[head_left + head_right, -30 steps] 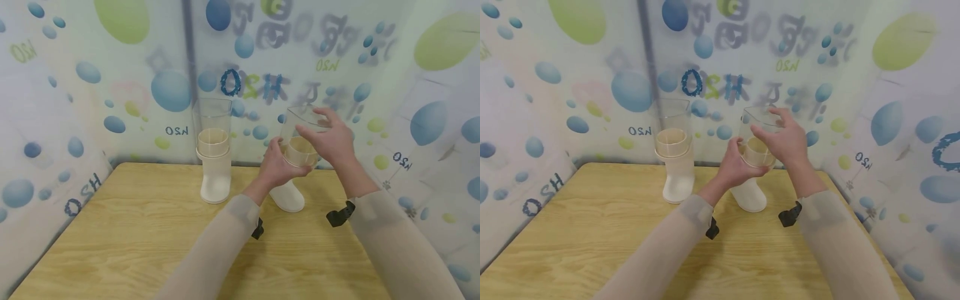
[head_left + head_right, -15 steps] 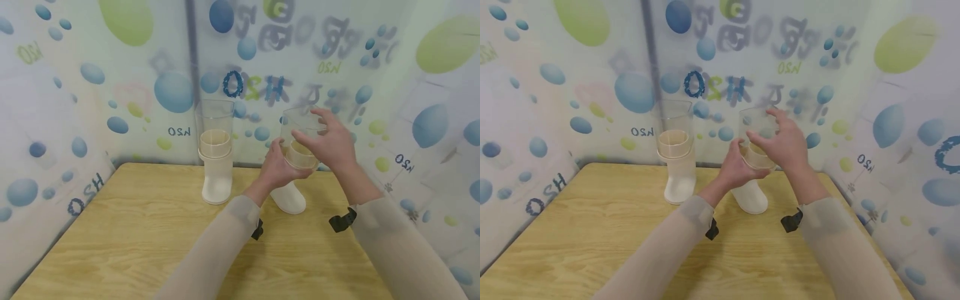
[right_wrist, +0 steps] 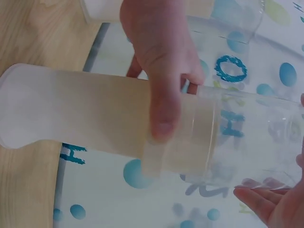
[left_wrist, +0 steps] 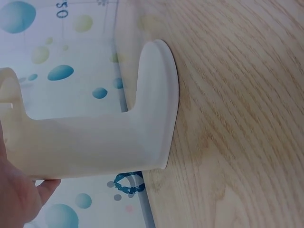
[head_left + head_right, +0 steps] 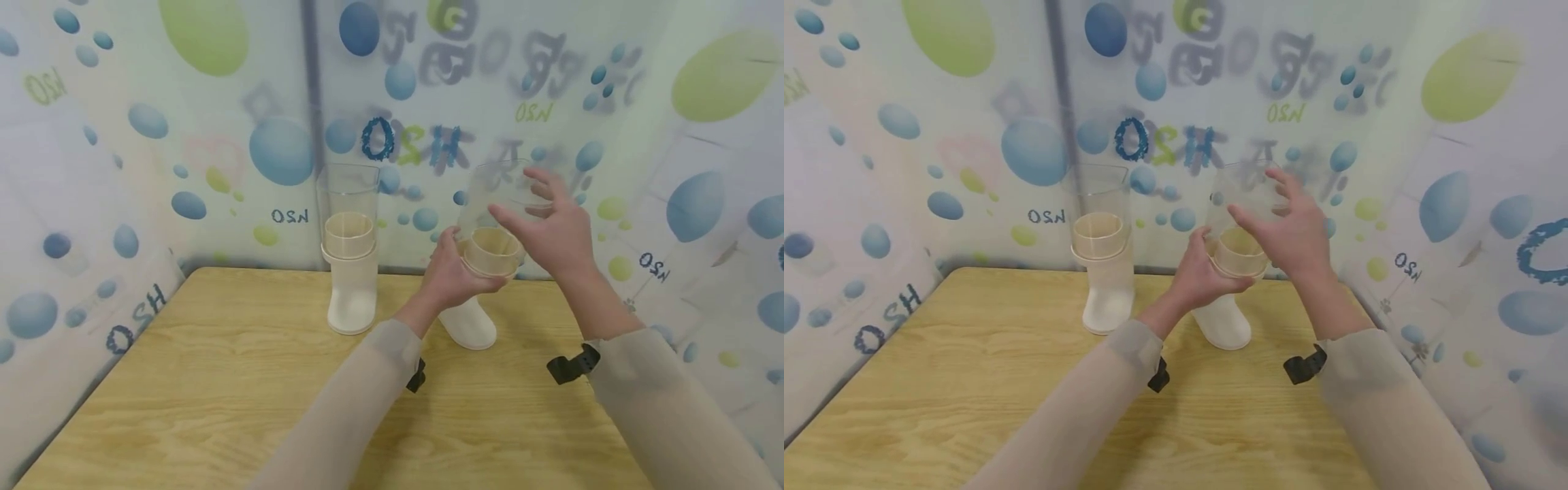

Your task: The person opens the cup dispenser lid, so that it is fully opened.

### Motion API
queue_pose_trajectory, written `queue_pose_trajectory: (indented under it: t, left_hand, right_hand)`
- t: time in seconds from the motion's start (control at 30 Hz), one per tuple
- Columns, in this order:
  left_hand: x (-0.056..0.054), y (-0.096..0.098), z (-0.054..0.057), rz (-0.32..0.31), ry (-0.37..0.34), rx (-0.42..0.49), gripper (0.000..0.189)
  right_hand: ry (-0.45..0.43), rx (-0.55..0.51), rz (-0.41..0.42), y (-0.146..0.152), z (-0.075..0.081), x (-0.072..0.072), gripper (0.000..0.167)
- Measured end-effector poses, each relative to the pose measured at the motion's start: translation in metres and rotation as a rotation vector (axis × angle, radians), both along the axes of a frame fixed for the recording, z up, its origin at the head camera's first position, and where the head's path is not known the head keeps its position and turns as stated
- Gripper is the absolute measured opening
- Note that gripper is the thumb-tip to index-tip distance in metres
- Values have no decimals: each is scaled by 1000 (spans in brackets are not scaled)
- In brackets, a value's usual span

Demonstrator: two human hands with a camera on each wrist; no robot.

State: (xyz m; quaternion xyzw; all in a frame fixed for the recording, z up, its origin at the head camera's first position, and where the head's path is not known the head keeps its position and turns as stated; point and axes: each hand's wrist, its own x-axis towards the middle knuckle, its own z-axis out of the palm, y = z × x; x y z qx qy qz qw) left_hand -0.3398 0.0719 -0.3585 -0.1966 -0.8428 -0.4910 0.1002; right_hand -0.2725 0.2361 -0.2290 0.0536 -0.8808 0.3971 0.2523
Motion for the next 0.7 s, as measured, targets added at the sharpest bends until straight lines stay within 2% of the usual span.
queue_pose_trajectory:
  t: [0.2,0.37,0.53,0.7]
  left_hand:
    - [1,-1,1,-18,-9,24,130]
    - [4,0,0,-30,-16,58,132]
    - [7,2,-2,-38,-16,84,133]
    - [11,6,-5,3,-6,79,133]
  right_hand:
    - [30,-76,-78,26,11,10,77]
    - [25,-166,-150,56,12,17,72]
    - [2,-243,-209,85,6,26,71]
    - [-52,-227,-245,110,-11,32,73]
